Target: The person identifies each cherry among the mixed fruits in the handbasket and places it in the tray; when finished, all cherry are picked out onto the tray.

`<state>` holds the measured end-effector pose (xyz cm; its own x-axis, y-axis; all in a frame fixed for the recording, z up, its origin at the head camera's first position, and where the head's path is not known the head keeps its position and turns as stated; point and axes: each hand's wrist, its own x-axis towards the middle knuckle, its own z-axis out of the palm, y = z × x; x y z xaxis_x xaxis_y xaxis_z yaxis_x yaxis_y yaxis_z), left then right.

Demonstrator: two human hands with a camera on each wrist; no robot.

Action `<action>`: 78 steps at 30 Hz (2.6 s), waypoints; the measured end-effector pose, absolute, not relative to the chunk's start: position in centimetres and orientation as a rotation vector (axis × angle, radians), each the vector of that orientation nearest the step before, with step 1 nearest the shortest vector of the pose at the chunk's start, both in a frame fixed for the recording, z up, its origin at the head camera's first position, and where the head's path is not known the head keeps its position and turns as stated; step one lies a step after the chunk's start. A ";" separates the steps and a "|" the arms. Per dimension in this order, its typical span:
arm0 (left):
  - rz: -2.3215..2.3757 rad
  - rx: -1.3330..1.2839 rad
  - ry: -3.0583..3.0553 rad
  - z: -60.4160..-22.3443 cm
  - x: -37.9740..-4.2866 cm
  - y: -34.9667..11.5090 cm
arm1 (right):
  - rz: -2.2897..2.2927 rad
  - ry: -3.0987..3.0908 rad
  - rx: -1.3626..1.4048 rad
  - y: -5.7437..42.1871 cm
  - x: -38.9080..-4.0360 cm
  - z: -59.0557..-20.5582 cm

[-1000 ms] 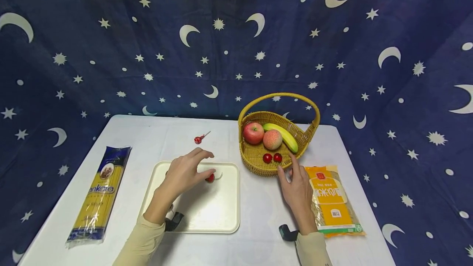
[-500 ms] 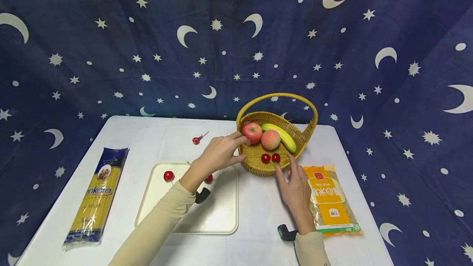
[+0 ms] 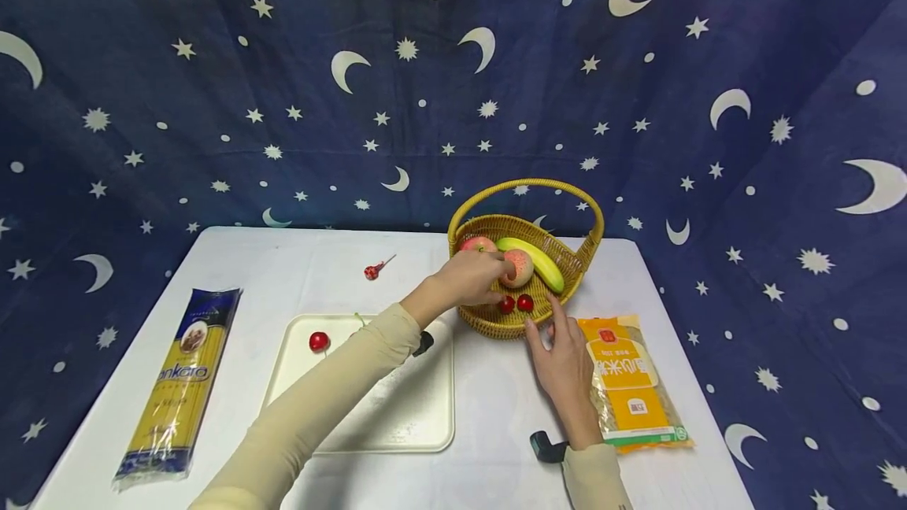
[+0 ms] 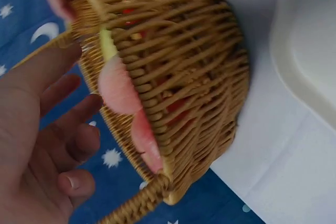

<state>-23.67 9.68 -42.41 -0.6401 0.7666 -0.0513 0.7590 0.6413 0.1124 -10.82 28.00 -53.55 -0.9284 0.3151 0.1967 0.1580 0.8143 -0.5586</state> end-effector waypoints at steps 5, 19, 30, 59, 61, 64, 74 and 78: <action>-0.068 1.299 2.666 -43.9 -24.4 11.3 | 0.803 -2.730 -0.371 27.9 -10.7 -53.7; -0.134 1.338 2.604 -46.6 -24.8 12.3 | 0.793 -2.721 -0.354 27.9 -10.8 -53.7; -0.106 1.329 2.636 -46.6 -24.8 12.0 | 0.808 -2.710 -0.346 27.7 -10.8 -53.6; 0.973 1.228 2.992 -42.3 -18.3 4.4 | 0.810 -2.693 -0.331 28.1 -11.1 -53.7; 0.996 1.214 3.019 -42.2 -17.8 3.7 | 0.814 -2.696 -0.333 28.0 -11.1 -53.6; 1.028 1.185 3.053 -42.2 -17.1 2.6 | 0.814 -2.700 -0.334 28.0 -11.1 -53.6; 1.223 1.048 3.167 -42.2 -15.1 -0.8 | 0.822 -2.700 -0.337 28.0 -10.9 -53.5; 1.279 0.988 3.197 -42.2 -14.2 -2.1 | 0.822 -2.705 -0.337 27.9 -10.9 -53.5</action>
